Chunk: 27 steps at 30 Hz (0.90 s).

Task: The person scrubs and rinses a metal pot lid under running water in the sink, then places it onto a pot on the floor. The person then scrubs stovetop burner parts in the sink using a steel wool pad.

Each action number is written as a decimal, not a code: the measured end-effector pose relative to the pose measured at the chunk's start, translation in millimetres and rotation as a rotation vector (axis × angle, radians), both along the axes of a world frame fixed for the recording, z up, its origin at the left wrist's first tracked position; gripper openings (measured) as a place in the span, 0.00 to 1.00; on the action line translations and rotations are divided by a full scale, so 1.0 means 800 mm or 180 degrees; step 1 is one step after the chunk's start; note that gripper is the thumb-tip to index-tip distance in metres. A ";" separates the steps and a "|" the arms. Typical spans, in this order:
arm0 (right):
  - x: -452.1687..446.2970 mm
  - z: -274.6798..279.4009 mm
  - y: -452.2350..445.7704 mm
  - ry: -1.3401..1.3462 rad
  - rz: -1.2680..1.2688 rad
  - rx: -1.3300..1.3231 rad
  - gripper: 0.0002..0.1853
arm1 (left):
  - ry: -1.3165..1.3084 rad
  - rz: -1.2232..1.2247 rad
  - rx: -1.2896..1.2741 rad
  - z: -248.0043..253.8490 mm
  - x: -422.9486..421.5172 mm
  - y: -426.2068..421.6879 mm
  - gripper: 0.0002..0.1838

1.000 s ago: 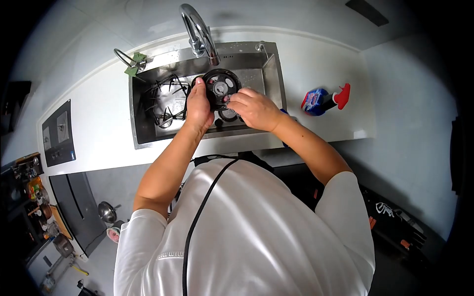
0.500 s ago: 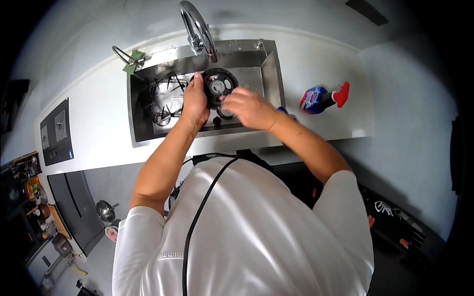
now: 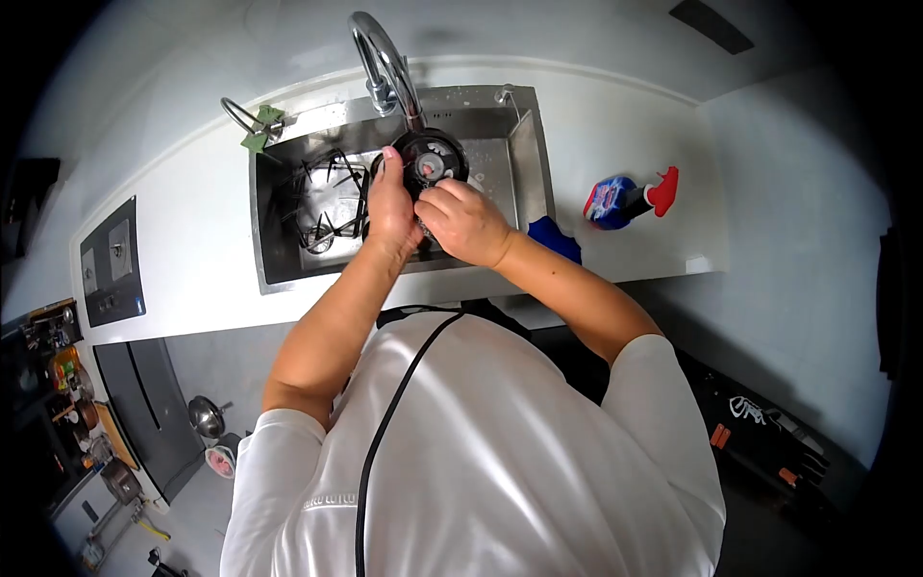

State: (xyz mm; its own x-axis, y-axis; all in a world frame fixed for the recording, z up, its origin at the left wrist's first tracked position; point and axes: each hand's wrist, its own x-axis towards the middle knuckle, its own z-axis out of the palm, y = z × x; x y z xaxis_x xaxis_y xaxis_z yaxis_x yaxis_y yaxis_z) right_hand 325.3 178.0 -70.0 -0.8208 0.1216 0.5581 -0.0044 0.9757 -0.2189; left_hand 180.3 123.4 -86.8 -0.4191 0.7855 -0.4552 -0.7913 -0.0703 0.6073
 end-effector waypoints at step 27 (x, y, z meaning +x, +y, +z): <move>0.029 0.010 0.058 -0.0437 0.0331 -0.0577 0.16 | 0.0029 -0.0710 -0.0752 0.013 -0.049 0.023 0.20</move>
State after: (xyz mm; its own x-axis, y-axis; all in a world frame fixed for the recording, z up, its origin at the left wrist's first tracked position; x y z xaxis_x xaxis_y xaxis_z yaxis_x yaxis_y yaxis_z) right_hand 348.3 224.6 -61.9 -0.9008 0.1204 0.4173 -0.0609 0.9163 -0.3958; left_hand 140.8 141.7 -76.4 -0.2534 0.7316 -0.6329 -0.7658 0.2481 0.5933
